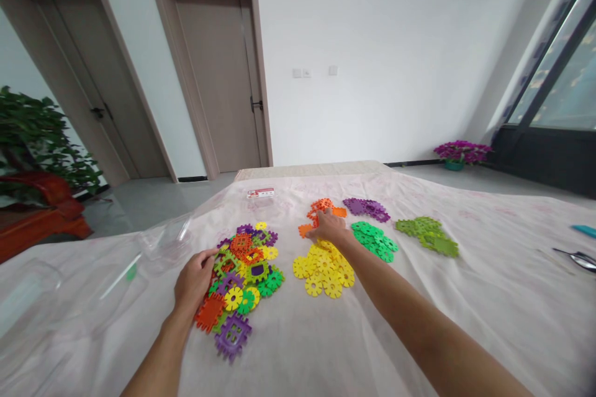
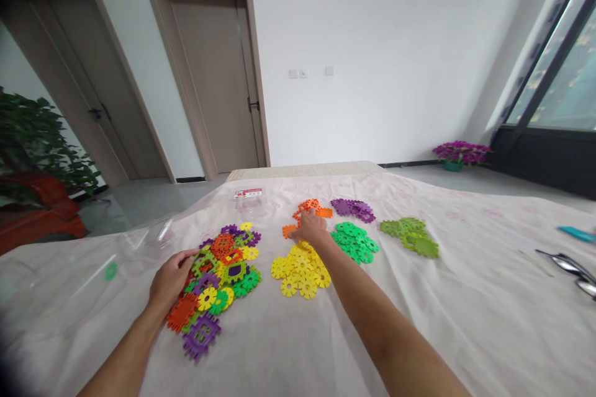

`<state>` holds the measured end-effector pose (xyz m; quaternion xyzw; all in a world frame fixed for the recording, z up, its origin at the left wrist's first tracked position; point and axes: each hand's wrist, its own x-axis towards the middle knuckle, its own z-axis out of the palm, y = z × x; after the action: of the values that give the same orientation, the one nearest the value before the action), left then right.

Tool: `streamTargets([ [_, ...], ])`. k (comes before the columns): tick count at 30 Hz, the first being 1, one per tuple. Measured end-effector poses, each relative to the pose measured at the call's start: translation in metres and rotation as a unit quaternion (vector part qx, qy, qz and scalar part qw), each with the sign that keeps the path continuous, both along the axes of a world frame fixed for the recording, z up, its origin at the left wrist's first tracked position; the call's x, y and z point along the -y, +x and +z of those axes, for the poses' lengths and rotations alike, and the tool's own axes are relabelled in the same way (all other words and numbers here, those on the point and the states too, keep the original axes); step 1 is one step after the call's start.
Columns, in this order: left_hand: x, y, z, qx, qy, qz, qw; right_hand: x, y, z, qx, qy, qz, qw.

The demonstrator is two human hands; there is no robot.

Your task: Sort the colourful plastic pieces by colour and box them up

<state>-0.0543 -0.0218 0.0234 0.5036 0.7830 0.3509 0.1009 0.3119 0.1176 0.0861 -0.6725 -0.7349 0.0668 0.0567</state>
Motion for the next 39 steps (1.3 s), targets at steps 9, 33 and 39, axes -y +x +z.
streamTargets([
  [9, 0.001, 0.003, 0.004, 0.002, -0.004, 0.001, 1.000, -0.022, -0.018, -0.007, -0.055, 0.044, -0.020, 0.997],
  [33, 0.003, 0.001, 0.001, -0.020, 0.007, -0.004, 1.000, 0.094, 0.018, -0.016, -0.085, 0.125, 0.391, 0.908],
  [39, 0.001, -0.001, -0.002, -0.022, 0.006, -0.004, 1.000, 0.074, 0.013, -0.018, -0.077, 0.139, 0.378, 0.912],
])
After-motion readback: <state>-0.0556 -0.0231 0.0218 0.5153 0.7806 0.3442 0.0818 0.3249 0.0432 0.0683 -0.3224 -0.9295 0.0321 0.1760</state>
